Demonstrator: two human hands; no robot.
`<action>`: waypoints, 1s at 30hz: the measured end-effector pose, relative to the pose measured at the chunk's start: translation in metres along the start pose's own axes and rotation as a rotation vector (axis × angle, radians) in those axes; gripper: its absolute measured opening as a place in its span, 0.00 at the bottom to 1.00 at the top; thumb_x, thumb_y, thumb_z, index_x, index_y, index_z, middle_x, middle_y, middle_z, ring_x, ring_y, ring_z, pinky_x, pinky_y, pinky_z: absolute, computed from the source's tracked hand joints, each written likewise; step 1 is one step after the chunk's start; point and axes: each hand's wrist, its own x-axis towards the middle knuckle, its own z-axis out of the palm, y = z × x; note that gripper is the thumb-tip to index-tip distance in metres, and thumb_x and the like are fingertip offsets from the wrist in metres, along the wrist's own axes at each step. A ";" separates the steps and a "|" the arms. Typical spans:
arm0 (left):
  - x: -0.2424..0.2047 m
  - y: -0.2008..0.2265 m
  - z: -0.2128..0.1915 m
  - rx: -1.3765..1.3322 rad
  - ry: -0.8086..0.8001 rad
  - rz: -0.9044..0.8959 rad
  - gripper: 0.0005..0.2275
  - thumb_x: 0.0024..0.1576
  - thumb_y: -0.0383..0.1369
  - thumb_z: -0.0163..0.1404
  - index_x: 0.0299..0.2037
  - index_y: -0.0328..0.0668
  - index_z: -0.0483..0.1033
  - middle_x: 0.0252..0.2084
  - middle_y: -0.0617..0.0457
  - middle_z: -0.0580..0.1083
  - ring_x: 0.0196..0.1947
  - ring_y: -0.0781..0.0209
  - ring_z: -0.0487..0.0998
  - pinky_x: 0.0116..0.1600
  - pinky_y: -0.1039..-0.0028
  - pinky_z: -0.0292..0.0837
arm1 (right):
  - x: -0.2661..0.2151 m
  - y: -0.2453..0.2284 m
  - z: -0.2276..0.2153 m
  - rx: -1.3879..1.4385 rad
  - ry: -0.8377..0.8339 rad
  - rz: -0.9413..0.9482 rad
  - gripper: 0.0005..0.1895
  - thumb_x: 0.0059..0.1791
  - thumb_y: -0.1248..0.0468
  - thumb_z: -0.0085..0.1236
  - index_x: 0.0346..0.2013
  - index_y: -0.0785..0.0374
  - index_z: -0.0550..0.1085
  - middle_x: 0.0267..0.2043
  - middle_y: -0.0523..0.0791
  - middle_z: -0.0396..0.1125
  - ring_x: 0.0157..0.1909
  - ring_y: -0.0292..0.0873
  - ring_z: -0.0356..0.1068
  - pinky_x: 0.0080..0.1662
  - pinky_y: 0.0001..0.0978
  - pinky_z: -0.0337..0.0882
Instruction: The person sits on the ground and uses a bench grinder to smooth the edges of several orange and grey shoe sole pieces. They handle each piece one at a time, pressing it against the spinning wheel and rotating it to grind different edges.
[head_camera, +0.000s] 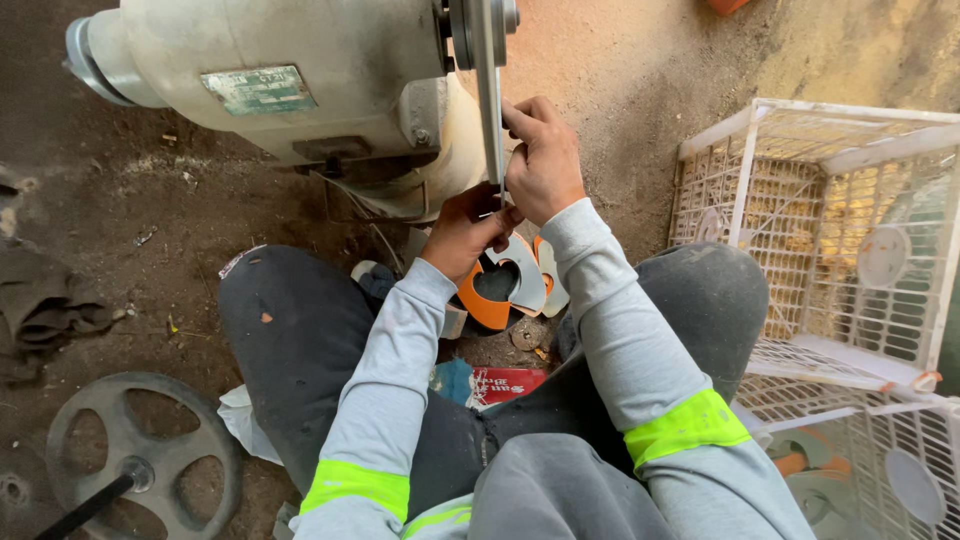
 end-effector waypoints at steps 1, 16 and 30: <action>-0.003 -0.002 0.000 0.004 -0.007 0.006 0.13 0.60 0.33 0.58 0.48 0.29 0.76 0.31 0.54 0.76 0.24 0.69 0.69 0.30 0.76 0.67 | -0.002 -0.001 -0.001 -0.005 0.004 -0.005 0.32 0.40 0.81 0.41 0.57 0.65 0.76 0.41 0.52 0.68 0.44 0.51 0.71 0.49 0.40 0.71; -0.042 -0.052 0.015 0.749 0.219 0.272 0.24 0.49 0.35 0.65 0.53 0.33 0.74 0.38 0.53 0.75 0.28 0.67 0.73 0.35 0.74 0.72 | -0.033 0.020 -0.052 0.324 -0.422 0.403 0.23 0.45 0.76 0.39 0.48 0.70 0.79 0.38 0.51 0.78 0.38 0.41 0.78 0.45 0.33 0.79; 0.002 0.009 0.001 0.018 0.011 0.026 0.16 0.58 0.37 0.60 0.49 0.30 0.77 0.28 0.57 0.73 0.23 0.71 0.69 0.29 0.77 0.66 | 0.004 0.007 0.000 0.003 0.005 -0.029 0.34 0.40 0.80 0.40 0.59 0.64 0.75 0.43 0.52 0.67 0.47 0.54 0.68 0.52 0.42 0.69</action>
